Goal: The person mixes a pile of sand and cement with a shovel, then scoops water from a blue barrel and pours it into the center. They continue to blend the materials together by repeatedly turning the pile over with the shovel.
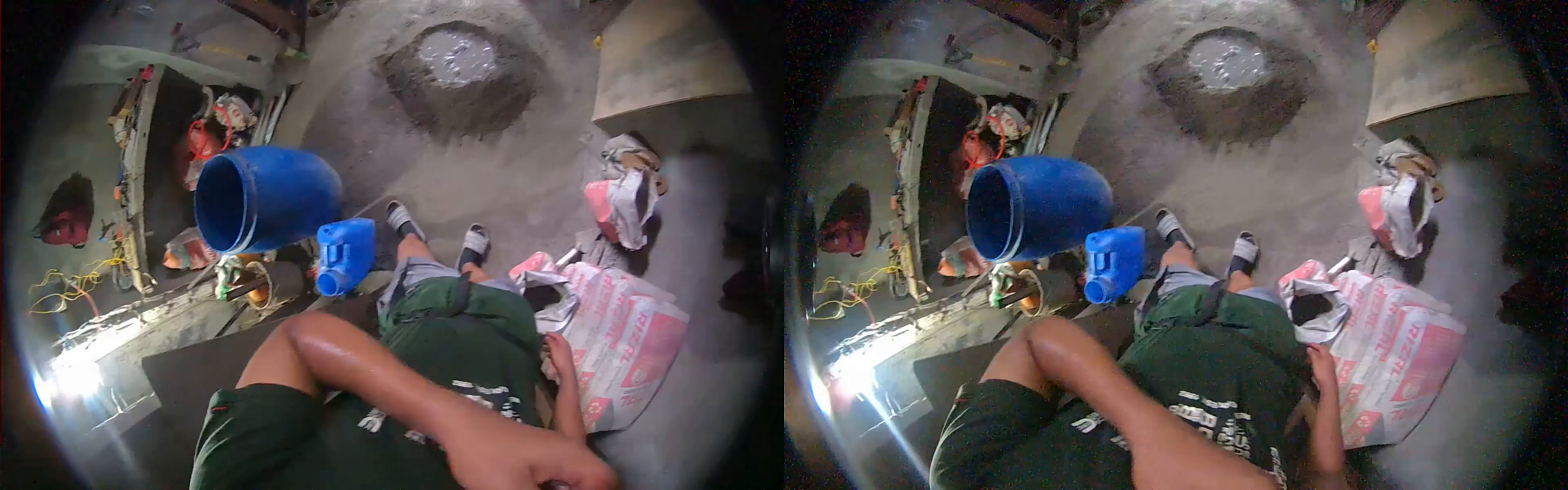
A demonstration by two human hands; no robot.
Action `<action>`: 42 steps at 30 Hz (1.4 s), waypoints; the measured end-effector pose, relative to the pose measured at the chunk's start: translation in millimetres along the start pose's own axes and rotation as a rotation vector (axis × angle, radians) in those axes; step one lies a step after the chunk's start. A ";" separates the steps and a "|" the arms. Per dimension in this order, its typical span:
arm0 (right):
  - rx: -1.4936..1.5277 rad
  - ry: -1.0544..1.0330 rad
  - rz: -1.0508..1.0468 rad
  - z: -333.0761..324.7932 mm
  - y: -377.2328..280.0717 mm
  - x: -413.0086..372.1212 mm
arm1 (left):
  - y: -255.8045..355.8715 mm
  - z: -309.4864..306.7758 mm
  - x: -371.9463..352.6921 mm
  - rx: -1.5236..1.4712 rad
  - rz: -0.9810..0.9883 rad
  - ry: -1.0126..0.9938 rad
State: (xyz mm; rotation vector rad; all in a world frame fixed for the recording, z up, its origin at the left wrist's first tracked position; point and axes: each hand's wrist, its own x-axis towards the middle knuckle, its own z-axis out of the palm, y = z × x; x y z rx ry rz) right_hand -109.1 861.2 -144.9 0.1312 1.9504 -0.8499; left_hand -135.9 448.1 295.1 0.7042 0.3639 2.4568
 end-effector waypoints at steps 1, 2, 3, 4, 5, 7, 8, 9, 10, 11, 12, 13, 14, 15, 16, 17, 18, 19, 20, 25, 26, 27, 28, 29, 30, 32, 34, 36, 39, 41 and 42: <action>0.076 0.015 0.120 -1.2 -9.2 0.0 | 1.0 -0.5 -2.3 0.026 -0.012 -0.015; 0.000 0.043 0.074 -3.6 -14.0 3.4 | -0.8 -1.0 -5.8 0.032 -0.006 -0.046; 0.001 0.028 0.039 -7.6 -23.5 3.9 | -5.0 -0.3 -10.1 0.048 -0.042 -0.049; -0.013 0.032 0.058 -13.5 -34.6 2.6 | -6.5 -0.8 -15.5 0.067 -0.079 -0.048; -0.024 0.027 0.073 -16.7 -47.4 3.7 | -2.7 -3.3 -23.3 0.072 -0.080 -0.067; -0.018 0.049 0.050 -26.4 -73.6 3.8 | 15.3 -5.7 -41.0 0.594 -0.062 -0.022; -0.159 0.053 -0.048 -35.4 -102.2 -5.3 | 30.1 -1.3 -48.5 0.910 -0.100 0.005; -0.296 0.056 -0.142 -43.6 -123.4 -9.6 | 47.0 5.9 -56.8 1.224 -0.139 0.034; -0.235 0.027 -0.219 -54.6 -130.5 -5.7 | 65.5 14.7 -65.9 1.382 -0.254 0.098; -0.235 0.038 -0.210 -64.0 -169.5 -20.7 | 81.6 27.2 -75.7 1.534 -0.374 0.167; -0.234 0.048 -0.197 -77.5 -215.5 -43.1 | 93.7 42.8 -85.9 1.568 -0.396 0.186; -0.143 0.019 -0.298 -91.6 -232.6 -48.8 | 107.3 58.4 -94.4 1.606 -0.419 0.201; -0.138 0.001 -0.375 -104.4 -274.7 -75.0 | 118.5 76.0 -99.1 1.703 -0.418 0.080; -0.170 -0.040 -0.524 -119.8 -318.9 -106.8 | 126.7 97.4 -104.2 1.796 -0.412 -0.043; -0.151 -0.123 -0.689 -135.3 -343.1 -129.0 | 129.4 129.9 -113.2 1.792 -0.517 -0.030; -0.178 -0.196 -0.803 -150.2 -378.5 -164.2 | 129.3 156.1 -122.6 1.781 -0.622 -0.013; -0.148 -0.323 -0.915 -165.5 -393.1 -185.9 | 130.7 176.8 -125.0 1.778 -0.676 -0.003; -0.200 -0.462 -1.143 -180.6 -408.3 -202.2 | 131.7 190.1 -130.8 1.786 -0.706 0.000; -0.206 -0.401 -1.594 -179.8 -405.6 -211.1 | 127.6 200.5 -135.1 1.791 -0.726 0.002; -0.314 -0.331 -2.015 -196.6 -428.8 -300.0 | 117.3 230.5 -154.5 1.800 -0.797 0.061; -0.330 -0.304 -2.042 -199.1 -429.9 -309.1 | 115.7 232.4 -158.1 1.790 -0.818 0.079; -0.340 -0.281 -2.061 -201.6 -429.5 -316.1 | 114.0 233.3 -162.4 1.776 -0.842 0.102; -0.353 -0.263 -2.078 -203.6 -429.6 -320.6 | 111.9 234.4 -166.9 1.762 -0.859 0.128; -0.362 -0.246 -2.088 -204.6 -429.6 -323.2 | 110.9 235.2 -171.4 1.748 -0.880 0.155; -0.374 -0.232 -2.098 -205.7 -429.3 -326.9 | 110.5 233.5 -176.6 1.724 -0.903 0.181; -0.385 -0.206 -2.104 -206.9 -427.4 -326.6 | 110.4 239.5 -186.1 1.682 -0.954 0.251; -0.387 -0.193 -2.104 -208.1 -426.7 -324.2 | 109.8 243.6 -197.9 1.621 -1.014 0.348; -0.391 -0.180 -2.109 -209.6 -425.9 -323.6 | 108.6 249.3 -210.4 1.552 -1.081 0.448; -0.403 -0.163 -2.119 -213.5 -424.8 -325.4 | 110.4 256.1 -230.1 1.422 -1.184 0.625; -0.397 -0.156 -2.124 -215.8 -422.0 -325.9 | 113.5 263.7 -245.6 1.318 -1.266 0.765; -0.391 -0.163 -2.132 -217.8 -422.4 -326.7 | 114.9 265.6 -254.6 1.258 -1.301 0.847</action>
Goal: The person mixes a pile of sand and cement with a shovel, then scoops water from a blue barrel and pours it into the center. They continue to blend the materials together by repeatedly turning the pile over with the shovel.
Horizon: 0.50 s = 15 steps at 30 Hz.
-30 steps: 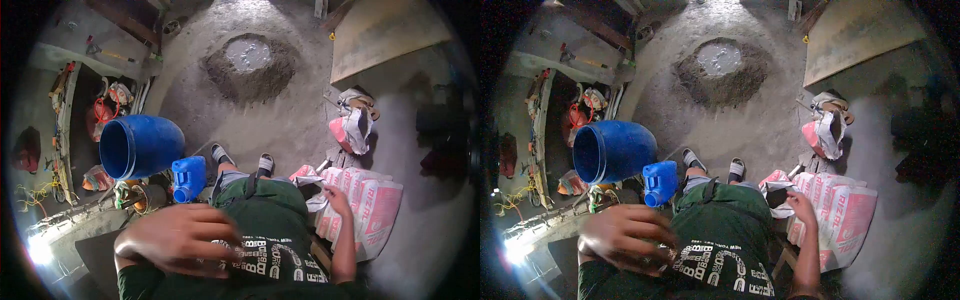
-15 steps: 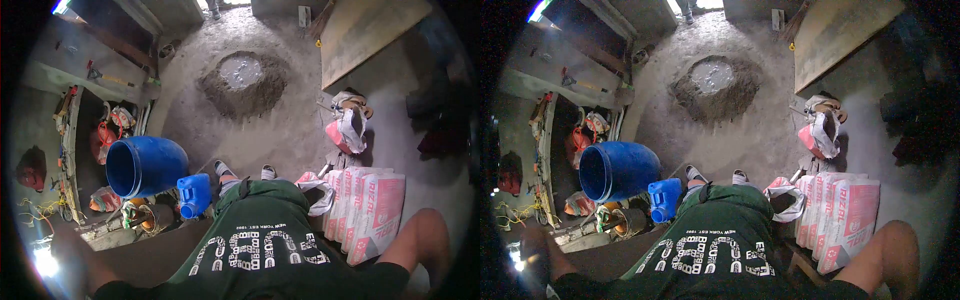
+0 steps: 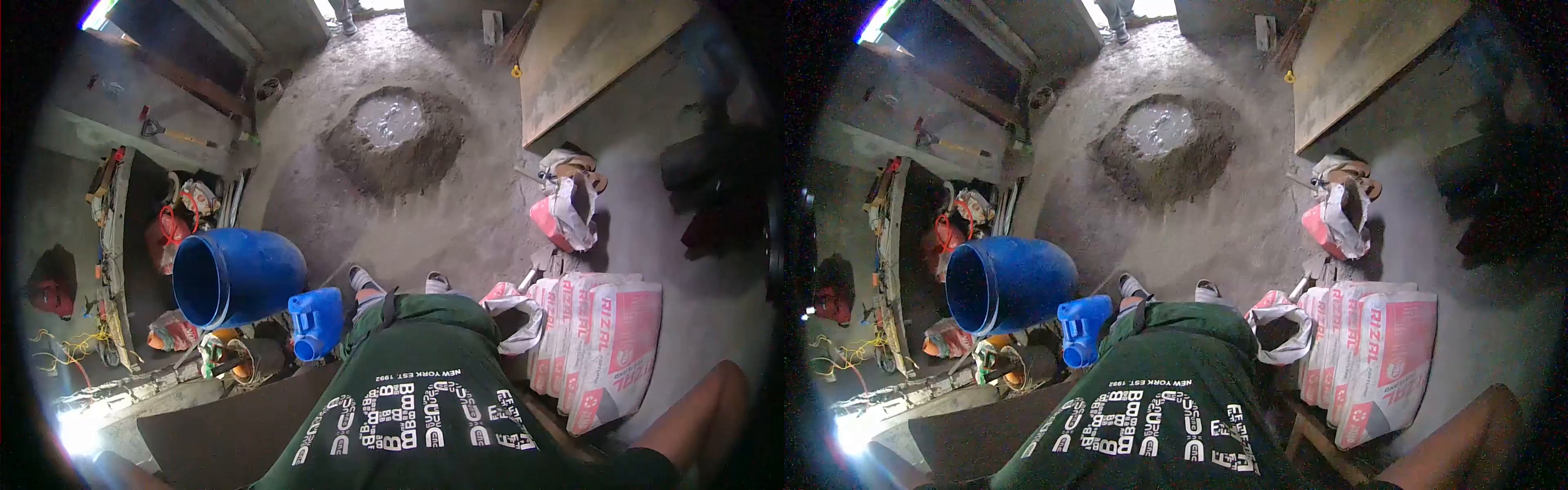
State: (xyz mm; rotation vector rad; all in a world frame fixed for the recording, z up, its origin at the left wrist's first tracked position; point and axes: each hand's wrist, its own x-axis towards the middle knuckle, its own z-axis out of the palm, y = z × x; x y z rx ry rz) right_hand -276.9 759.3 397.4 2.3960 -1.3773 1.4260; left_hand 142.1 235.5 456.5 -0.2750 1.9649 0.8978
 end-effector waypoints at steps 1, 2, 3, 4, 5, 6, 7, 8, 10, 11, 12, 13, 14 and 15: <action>0.005 0.000 -0.006 -0.4 1.7 -2.1 | -9.2 -0.2 -3.3 -0.053 -0.076 0.000; 0.012 0.002 -0.014 -1.2 1.5 -3.6 | -20.1 -0.7 -4.8 -0.106 -0.143 0.005; 0.017 0.004 -0.016 -2.1 2.3 -6.0 | -30.1 -2.6 -4.9 -0.164 -0.210 0.011; 0.026 0.009 -0.020 -3.6 3.5 -8.5 | -43.3 -5.7 -1.9 -0.221 -0.265 0.019; 0.035 0.013 -0.023 -4.8 5.2 -11.5 | -55.8 -7.2 3.3 -0.285 -0.313 0.034; 0.046 0.018 -0.018 -7.7 9.4 -15.7 | -68.3 -10.6 12.4 -0.361 -0.348 0.052; 0.058 0.035 -0.004 -8.2 15.7 -24.2 | -84.2 -16.9 29.0 -0.451 -0.370 0.082; 0.079 0.061 0.032 -7.8 27.2 -37.8 | -103.7 -17.8 48.3 -0.552 -0.375 0.120; 0.132 0.146 0.222 6.6 64.9 -81.0 | -138.4 -10.4 106.7 -0.840 -0.340 0.195; 0.140 0.223 0.446 26.4 88.5 -111.9 | -160.0 0.4 157.2 -1.040 -0.298 0.227; 0.152 0.335 0.857 64.7 109.6 -145.9 | -170.8 15.4 210.2 -1.128 -0.257 0.288; 0.205 0.417 1.237 115.2 131.2 -180.0 | -136.7 30.2 259.0 -0.807 -0.223 0.478; 0.516 0.596 1.489 172.3 137.7 -210.8 | -103.6 51.8 318.3 -0.477 -0.185 0.646; 0.045 0.147 1.626 258.1 136.3 -311.1 | -132.6 109.1 337.8 -0.279 -0.259 0.581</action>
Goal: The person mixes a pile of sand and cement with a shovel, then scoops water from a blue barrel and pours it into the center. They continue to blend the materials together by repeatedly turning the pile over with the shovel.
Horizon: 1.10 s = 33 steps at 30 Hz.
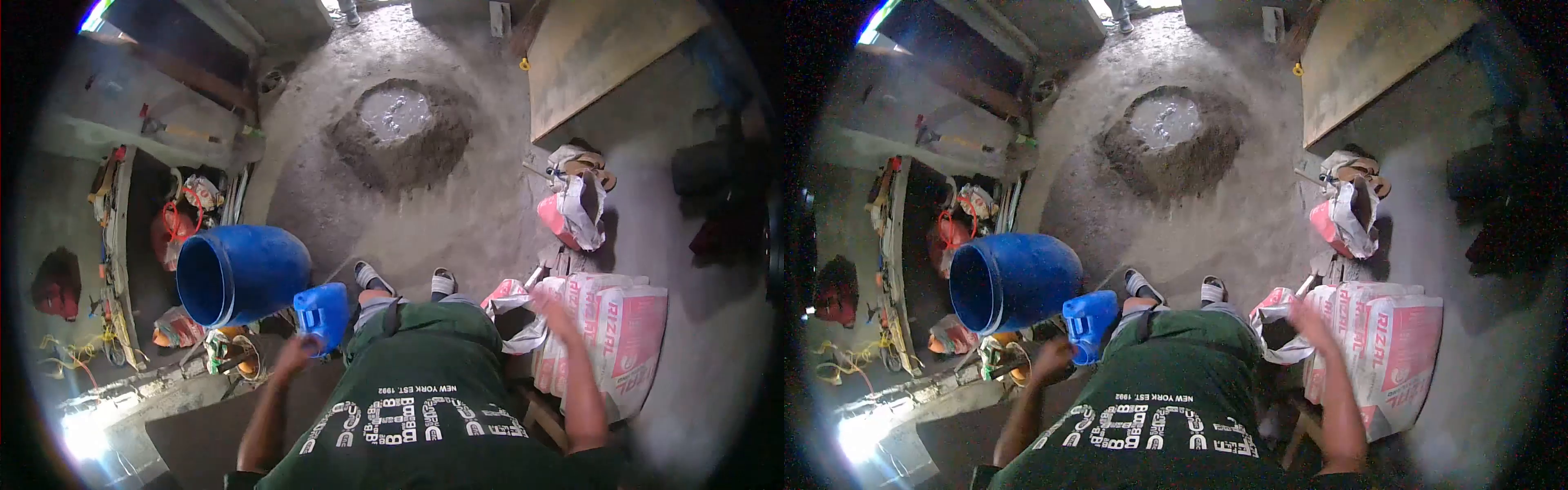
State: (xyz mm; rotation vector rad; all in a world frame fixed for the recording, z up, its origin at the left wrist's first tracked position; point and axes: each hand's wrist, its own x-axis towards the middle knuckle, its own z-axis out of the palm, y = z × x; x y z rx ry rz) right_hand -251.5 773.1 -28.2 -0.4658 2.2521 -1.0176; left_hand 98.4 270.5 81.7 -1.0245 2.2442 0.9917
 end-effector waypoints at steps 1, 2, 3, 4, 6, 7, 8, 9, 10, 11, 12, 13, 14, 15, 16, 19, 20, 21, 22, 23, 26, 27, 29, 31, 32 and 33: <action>-0.072 -0.379 0.155 46.1 72.9 -20.7 | -30.1 39.9 -0.6 -0.008 -0.135 -0.213; -0.424 -0.628 0.205 69.4 71.7 -58.9 | -108.8 99.2 -10.9 -0.111 -0.096 -0.256; -0.185 -0.677 0.170 86.4 84.8 -94.8 | -72.5 91.1 -25.9 -0.379 -0.257 -0.262; -0.162 -0.788 0.270 92.6 65.8 -114.6 | -28.8 81.9 -43.1 -0.652 -0.421 -0.262; 0.021 -0.907 0.384 137.7 101.2 -169.0 | -16.7 84.7 -59.6 -0.729 -0.436 -0.291; 0.184 -0.910 0.401 177.7 161.7 -199.2 | -13.1 86.1 -65.7 -0.736 -0.432 -0.305; 0.188 -0.919 0.401 177.0 168.3 -200.1 | -14.8 87.5 -68.8 -0.733 -0.428 -0.313; 0.109 -0.909 0.178 177.2 171.6 -200.0 | -17.5 87.9 -71.7 -0.725 -0.428 -0.321; 0.034 -0.886 -0.043 178.8 174.1 -201.9 | -20.0 88.0 -72.9 -0.717 -0.426 -0.327; -0.043 -0.852 -0.262 180.8 176.6 -203.4 | -21.5 88.9 -75.2 -0.712 -0.427 -0.334; -0.123 -0.804 -0.479 182.7 176.9 -202.2 | -22.1 87.6 -75.9 -0.706 -0.424 -0.340; -0.206 -0.746 -0.692 182.0 170.1 -197.6 | -22.4 86.9 -75.7 -0.699 -0.423 -0.344; -0.205 -0.738 -0.687 180.5 163.1 -194.6 | -23.0 86.5 -76.2 -0.695 -0.424 -0.350; -0.208 -0.778 -0.355 170.7 135.2 -186.1 | -23.7 86.0 -76.1 -0.691 -0.425 -0.355; -0.206 -0.807 -0.022 161.8 113.9 -178.4 | -24.1 85.9 -76.1 -0.686 -0.425 -0.359; -0.160 -0.676 -0.006 128.9 55.7 -156.6 | -25.6 86.1 -78.2 -0.681 -0.423 -0.369; -0.135 -0.615 0.001 121.7 39.8 -152.5 | -26.2 86.0 -79.5 -0.678 -0.422 -0.370; -0.107 -0.555 0.012 118.5 27.6 -151.3 | -26.5 85.9 -81.2 -0.674 -0.424 -0.375; -0.080 -0.500 0.029 117.6 19.8 -152.0 | -26.4 86.3 -84.0 -0.669 -0.426 -0.382; -0.076 -0.516 0.048 120.4 19.4 -149.5 | -26.9 88.0 -85.8 -0.668 -0.433 -0.389; 0.141 -0.313 -0.048 123.4 19.4 -142.5 | -26.4 91.6 -91.4 -0.673 -0.450 -0.407; 0.122 -0.331 0.011 112.5 5.7 -142.1 | -26.8 93.0 -93.2 -0.677 -0.457 -0.412; 0.101 -0.353 0.067 95.6 -22.2 -136.3 | -27.5 94.8 -95.6 -0.686 -0.467 -0.416; 0.185 -0.340 0.234 86.1 -44.1 -132.2 | -27.1 96.8 -97.6 -0.695 -0.473 -0.421; 0.182 -0.346 0.237 89.3 -39.0 -133.3 | -26.5 97.9 -97.8 -0.697 -0.476 -0.422; 0.205 -0.343 0.224 93.7 -38.9 -132.1 | -26.3 98.3 -98.6 -0.703 -0.479 -0.426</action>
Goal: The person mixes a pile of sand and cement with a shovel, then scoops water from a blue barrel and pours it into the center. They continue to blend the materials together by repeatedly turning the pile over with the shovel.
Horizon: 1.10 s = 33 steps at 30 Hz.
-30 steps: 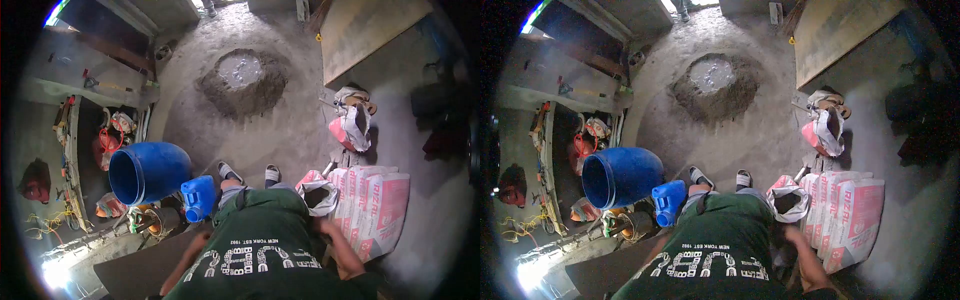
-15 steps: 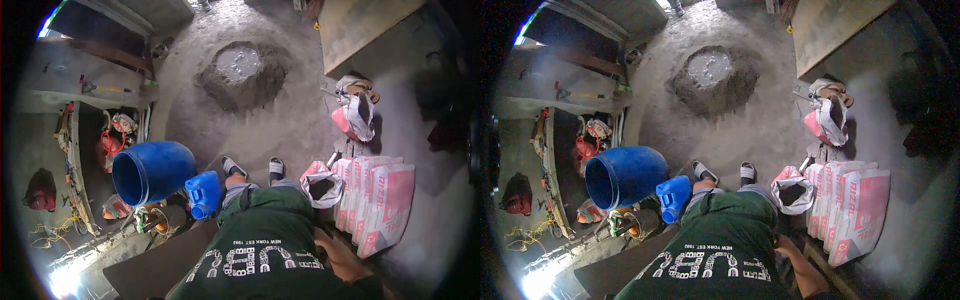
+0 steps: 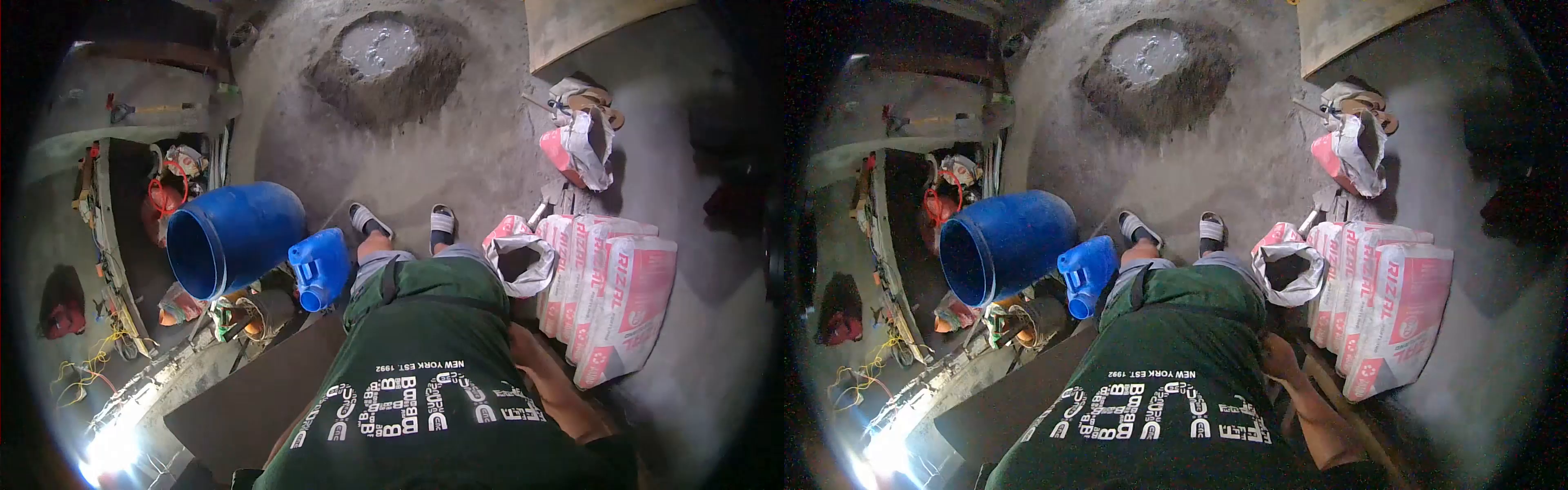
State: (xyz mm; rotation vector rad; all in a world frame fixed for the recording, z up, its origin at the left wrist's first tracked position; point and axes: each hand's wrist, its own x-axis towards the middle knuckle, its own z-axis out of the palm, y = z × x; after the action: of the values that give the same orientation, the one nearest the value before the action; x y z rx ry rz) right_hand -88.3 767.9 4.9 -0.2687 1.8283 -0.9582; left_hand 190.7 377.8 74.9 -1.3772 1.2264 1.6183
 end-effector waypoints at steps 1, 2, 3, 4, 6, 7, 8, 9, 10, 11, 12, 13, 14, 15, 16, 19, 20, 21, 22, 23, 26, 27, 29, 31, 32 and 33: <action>0.020 0.001 -0.019 1.1 -0.3 2.3 | 0.6 0.4 1.1 -0.002 0.000 -0.001; 0.014 -0.003 -0.019 -1.9 -1.0 0.3 | 0.0 1.6 1.7 -0.006 -0.003 -0.004; -0.012 0.021 0.048 -9.5 -29.0 -5.2 | 0.7 1.7 2.2 -0.012 -0.002 -0.005; -0.039 0.047 0.112 -14.7 -45.4 -5.5 | 1.7 2.6 3.4 -0.018 -0.002 -0.005; -0.116 0.018 0.076 -16.9 -35.0 -1.0 | 2.2 3.7 5.4 -0.029 0.001 -0.008; -0.183 -0.005 0.042 -15.9 -25.0 -0.8 | 2.0 4.8 6.9 -0.039 0.007 -0.008; -0.192 -0.013 0.040 -13.8 -12.5 0.6 | 1.3 3.4 8.4 -0.043 0.008 -0.010; -0.150 -0.043 0.026 -12.5 -1.8 4.0 | 2.9 2.6 8.9 -0.053 0.012 -0.011; -0.111 -0.074 0.010 -13.9 8.4 8.7 | 4.1 2.5 12.2 -0.060 0.020 -0.012; -0.126 -0.080 0.001 -13.5 0.8 15.3 | 5.4 2.8 15.3 -0.073 0.031 -0.017; -0.014 -0.026 -0.042 -9.0 -15.2 22.0 | 6.9 2.3 18.6 -0.083 0.041 -0.018; 0.099 0.026 -0.084 -7.9 -26.8 28.1 | 8.1 3.6 22.4 -0.097 0.050 -0.022; 0.084 0.021 -0.091 -10.1 -30.9 34.5 | 10.2 3.1 26.3 -0.108 0.063 -0.027; 0.183 -0.100 -0.054 -11.6 -32.0 41.7 | 12.0 3.8 30.6 -0.121 0.075 -0.030; 0.280 -0.221 -0.013 -12.1 -30.8 48.0 | 13.9 3.3 34.8 -0.129 0.087 -0.034; 0.161 -0.218 0.301 -8.7 3.0 53.5 | 19.2 -4.1 46.5 -0.174 0.118 -0.045; 0.143 -0.216 0.295 -2.8 13.3 60.6 | 20.7 -7.5 49.8 -0.187 0.127 -0.050; 0.279 -0.237 0.215 3.7 20.4 66.4 | 21.4 -12.3 52.5 -0.199 0.136 -0.055; 0.415 -0.261 0.137 7.3 14.4 72.2 | 20.1 -17.6 54.2 -0.212 0.141 -0.061; 0.382 -0.256 0.159 9.0 7.3 76.4 | 18.7 -25.6 55.2 -0.224 0.144 -0.067; 0.269 -0.236 0.261 14.8 -40.1 80.7 | 11.2 -54.4 54.1 -0.255 0.154 -0.067; 0.244 -0.234 0.279 18.0 -62.1 80.8 | 7.2 -66.1 52.9 -0.264 0.151 -0.064; 0.206 -0.227 0.309 27.4 -108.5 79.7 | -1.4 -93.1 49.1 -0.282 0.146 -0.060; 0.183 -0.217 0.344 39.7 -153.4 79.5 | -10.7 -122.2 45.9 -0.295 0.138 -0.058; 0.169 -0.215 0.362 46.8 -175.9 78.4 | -15.6 -136.3 44.9 -0.301 0.131 -0.058; 0.164 -0.215 0.379 55.1 -199.1 78.1 | -20.8 -151.4 43.0 -0.312 0.124 -0.055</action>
State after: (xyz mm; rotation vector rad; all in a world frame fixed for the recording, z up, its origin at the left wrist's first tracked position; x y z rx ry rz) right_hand -123.9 565.1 84.6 0.0742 1.5238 -0.7729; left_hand 251.9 238.8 28.4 -1.4544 1.0778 1.9874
